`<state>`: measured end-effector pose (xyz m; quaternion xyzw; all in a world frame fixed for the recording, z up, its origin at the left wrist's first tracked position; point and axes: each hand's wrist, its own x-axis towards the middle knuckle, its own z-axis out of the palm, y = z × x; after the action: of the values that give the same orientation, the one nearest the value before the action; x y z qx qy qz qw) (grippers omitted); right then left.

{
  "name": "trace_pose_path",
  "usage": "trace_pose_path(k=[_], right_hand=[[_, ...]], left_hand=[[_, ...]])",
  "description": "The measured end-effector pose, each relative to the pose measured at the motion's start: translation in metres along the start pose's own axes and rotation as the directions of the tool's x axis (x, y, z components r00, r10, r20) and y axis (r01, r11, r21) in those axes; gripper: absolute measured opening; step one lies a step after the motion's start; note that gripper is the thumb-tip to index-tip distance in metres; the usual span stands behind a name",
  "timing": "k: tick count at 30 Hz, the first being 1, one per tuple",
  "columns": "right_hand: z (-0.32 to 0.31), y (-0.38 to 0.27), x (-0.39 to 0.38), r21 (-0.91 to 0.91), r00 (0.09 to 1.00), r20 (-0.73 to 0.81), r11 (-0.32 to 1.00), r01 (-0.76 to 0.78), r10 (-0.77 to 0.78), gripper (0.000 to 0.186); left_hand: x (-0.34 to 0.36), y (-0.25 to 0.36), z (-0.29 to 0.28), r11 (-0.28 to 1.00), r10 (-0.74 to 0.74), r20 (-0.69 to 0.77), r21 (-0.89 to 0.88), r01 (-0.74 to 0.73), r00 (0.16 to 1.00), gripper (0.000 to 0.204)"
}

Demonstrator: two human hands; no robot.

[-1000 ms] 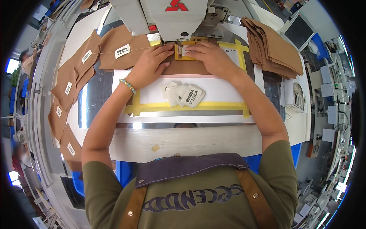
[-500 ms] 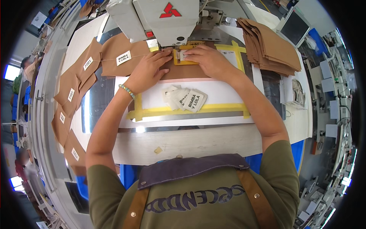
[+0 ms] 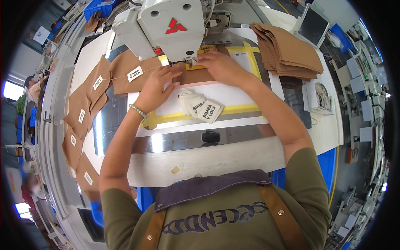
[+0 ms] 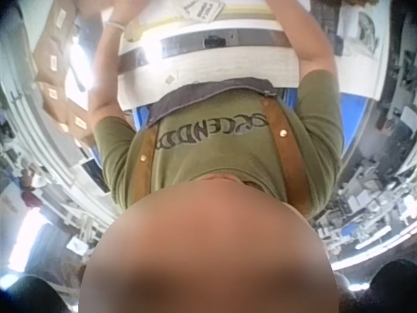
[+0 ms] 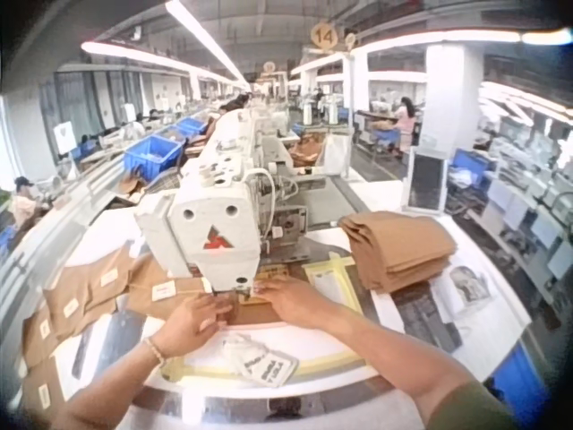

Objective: The recorder is sewing branding labels onto leather or fabric pieces using an industrial sewing machine.

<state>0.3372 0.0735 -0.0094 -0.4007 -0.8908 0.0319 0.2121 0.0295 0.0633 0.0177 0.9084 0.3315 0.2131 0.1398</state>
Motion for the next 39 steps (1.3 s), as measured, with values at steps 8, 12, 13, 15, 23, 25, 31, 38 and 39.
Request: trace_pose_path(k=[8,12,13,15,23,25,31,38,39], right_hand=[[-0.048,-0.021,-0.035,0.188,0.983,0.005,0.965,-0.182,0.185,0.038],[-0.065,-0.001,-0.072,0.192,0.941,-0.175,0.947,-0.257,0.291,0.034],[-0.063,0.009,-0.078,0.207,0.907,-0.271,0.94,-0.272,0.322,0.031],[-0.056,0.023,-0.083,0.223,0.862,-0.367,0.932,-0.285,0.351,0.028],[-0.042,0.039,-0.083,0.495,0.72,-0.401,0.795,-0.351,0.567,0.022],[-0.046,0.04,-0.083,0.469,0.73,-0.381,0.799,-0.376,0.567,0.022],[-0.046,0.038,-0.082,0.536,0.716,-0.357,0.759,-0.369,0.6,0.022],[-0.045,0.041,-0.084,0.626,0.695,-0.324,0.697,-0.351,0.641,0.021],[-0.044,0.041,-0.084,0.626,0.696,-0.323,0.696,-0.351,0.641,0.021]], left_hand=[[0.003,0.0,0.011,0.999,-0.002,0.022,0.044,0.001,1.0,0.049],[0.008,-0.001,0.014,0.996,0.018,0.023,0.092,-0.02,1.0,0.054],[0.01,0.001,0.014,0.997,0.008,0.039,0.075,-0.011,0.999,0.056],[0.012,0.002,0.015,0.997,0.017,0.046,0.074,-0.02,0.999,0.057],[0.006,0.002,0.021,0.997,0.051,0.0,0.06,-0.051,0.999,0.054],[0.009,0.002,0.022,0.986,0.094,-0.022,0.138,-0.09,0.995,0.052],[0.012,-0.001,0.021,0.994,0.075,0.021,0.075,-0.076,0.997,0.038],[0.014,0.001,0.019,0.994,0.087,0.011,0.065,-0.087,0.996,0.033],[0.014,0.002,0.018,0.995,0.082,0.017,0.058,-0.083,0.996,0.033]])
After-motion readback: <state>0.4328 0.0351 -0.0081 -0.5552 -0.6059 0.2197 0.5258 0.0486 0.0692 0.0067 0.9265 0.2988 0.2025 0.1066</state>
